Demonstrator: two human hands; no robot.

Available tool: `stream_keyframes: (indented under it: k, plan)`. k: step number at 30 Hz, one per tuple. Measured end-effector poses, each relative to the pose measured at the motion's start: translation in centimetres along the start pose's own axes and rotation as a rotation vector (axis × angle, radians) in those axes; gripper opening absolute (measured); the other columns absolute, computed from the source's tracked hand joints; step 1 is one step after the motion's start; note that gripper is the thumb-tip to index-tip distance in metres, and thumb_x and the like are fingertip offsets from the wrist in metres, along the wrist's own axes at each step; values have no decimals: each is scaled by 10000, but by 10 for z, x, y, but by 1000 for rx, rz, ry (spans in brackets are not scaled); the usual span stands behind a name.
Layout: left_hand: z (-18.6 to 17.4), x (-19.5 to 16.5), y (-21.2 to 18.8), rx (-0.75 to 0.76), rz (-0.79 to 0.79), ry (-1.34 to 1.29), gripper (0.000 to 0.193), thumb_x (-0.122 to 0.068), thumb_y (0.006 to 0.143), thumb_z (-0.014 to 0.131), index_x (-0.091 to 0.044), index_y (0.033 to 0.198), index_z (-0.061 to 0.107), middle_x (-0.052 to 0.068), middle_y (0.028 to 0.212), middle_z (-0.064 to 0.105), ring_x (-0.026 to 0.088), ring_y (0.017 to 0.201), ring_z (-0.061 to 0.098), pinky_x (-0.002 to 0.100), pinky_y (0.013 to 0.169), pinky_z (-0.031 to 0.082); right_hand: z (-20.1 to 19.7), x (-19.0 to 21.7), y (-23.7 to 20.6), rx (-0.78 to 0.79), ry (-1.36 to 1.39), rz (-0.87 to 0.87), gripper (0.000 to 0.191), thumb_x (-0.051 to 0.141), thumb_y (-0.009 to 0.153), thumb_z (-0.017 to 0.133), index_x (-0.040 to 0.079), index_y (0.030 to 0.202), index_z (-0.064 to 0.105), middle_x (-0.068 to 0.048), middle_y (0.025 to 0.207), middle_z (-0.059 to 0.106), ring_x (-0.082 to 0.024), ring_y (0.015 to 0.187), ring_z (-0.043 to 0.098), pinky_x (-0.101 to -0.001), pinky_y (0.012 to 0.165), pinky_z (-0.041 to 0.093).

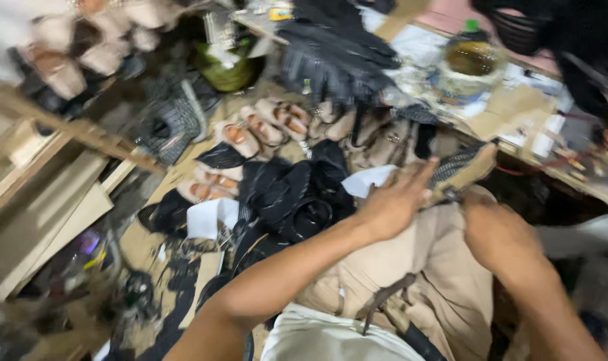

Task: The person sits on the floor of a shoe workshop and pulls a black mesh shoe upper over a wooden shoe last, pressing and tucking the material around the sole edge by hand. They use scissors to trim excess material from a paper pattern sheet, then fit a black strap around the shoe on the last.

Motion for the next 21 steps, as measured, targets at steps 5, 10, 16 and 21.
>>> stream_keyframes:
  k: [5,10,16,21]
  plan:
    - [23,12,-3,195,-81,118,635,-315,1065,448,-290,1620,140,116,1705,202,546,1438,277,651,1092,297,6,-3,3,173,-45,99,239,133,941,482,43,1123,608,-247,1104,717,-479,967,713,-580,839,556]
    - [4,2,5,7,117,-130,668,-307,1073,441,-208,1654,127,170,1664,306,448,1494,367,553,1186,318,-2,7,-3,66,51,16,360,175,953,472,68,1288,548,-263,969,723,-474,886,703,-580,778,547]
    - [14,23,17,69,-143,-185,522,-362,1117,388,-182,1600,306,138,1584,484,430,1417,446,551,1158,402,-1,-4,-9,-66,58,-81,255,148,947,464,52,1144,596,-231,995,720,-449,880,698,-562,753,544]
    - [14,7,10,41,-155,-28,585,-378,1055,406,-146,1578,283,141,1593,426,450,1430,414,713,1060,363,7,-26,-1,-8,-31,-10,247,92,940,462,12,1125,605,-266,1017,718,-441,928,712,-546,802,559]
Point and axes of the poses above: each hand's wrist, its own y-axis towards the middle knuckle, its own z-axis out of the palm, x = y × z, the point moved 10 cm from there along y, towards the middle knuckle
